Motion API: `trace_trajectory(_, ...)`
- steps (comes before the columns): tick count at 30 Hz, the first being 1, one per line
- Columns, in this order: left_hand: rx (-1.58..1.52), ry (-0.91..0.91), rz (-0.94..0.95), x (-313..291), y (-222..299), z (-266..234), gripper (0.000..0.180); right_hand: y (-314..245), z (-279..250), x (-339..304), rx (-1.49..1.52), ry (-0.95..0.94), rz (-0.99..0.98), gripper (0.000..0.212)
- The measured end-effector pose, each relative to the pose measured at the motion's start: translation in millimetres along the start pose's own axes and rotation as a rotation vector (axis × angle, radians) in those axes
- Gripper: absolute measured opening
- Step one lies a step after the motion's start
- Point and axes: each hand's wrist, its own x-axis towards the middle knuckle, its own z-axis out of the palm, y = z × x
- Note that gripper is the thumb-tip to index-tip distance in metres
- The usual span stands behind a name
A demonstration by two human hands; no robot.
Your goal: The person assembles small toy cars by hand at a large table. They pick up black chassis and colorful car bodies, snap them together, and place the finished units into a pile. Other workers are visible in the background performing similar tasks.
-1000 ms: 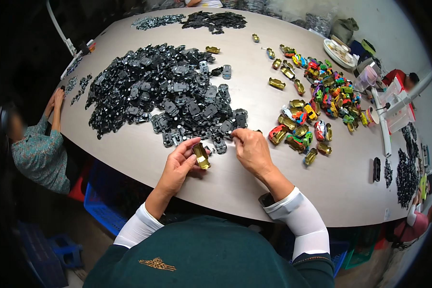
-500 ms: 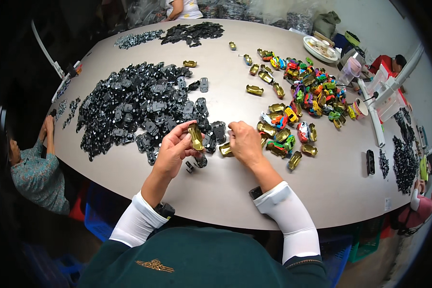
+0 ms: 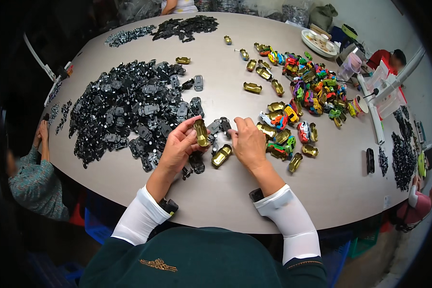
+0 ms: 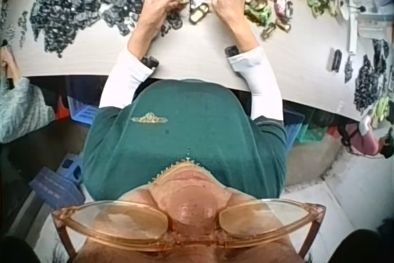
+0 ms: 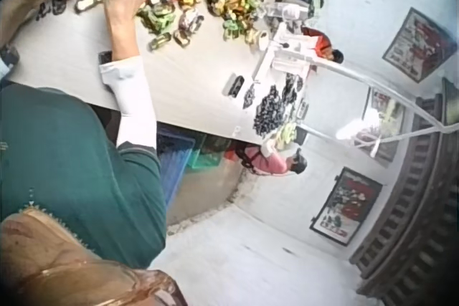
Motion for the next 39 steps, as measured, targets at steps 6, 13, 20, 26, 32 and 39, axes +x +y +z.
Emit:
trace_trajectory(6,0.261,-0.069,-0.006,-7.9,8.2,6.0,0.026,-21.7,-18.2,-4.2,0.602,-0.074,0.031,0.019)
trace_trajectory(13,0.271,-0.104,-0.026,-8.0,-1.9,6.8,0.038,-17.3,-18.6,-11.7,0.802,-0.310,0.159,0.020)
trace_trajectory(20,0.949,-0.100,0.303,-13.3,-10.0,16.6,0.029,-1.8,-28.4,-6.4,0.949,-0.102,0.461,0.017)
trace_trajectory(26,1.364,-0.199,0.451,-21.7,-9.2,24.6,0.041,9.8,-30.4,-14.4,1.346,-0.222,0.687,0.023)
trace_trajectory(32,1.153,-0.109,0.405,-16.1,-18.6,15.7,0.031,3.1,-26.6,-19.1,1.513,-0.338,0.622,0.031)
trace_trajectory(39,0.715,0.019,0.181,-10.4,-17.3,4.8,0.016,-2.6,-31.8,-23.4,1.570,-0.416,0.557,0.036)
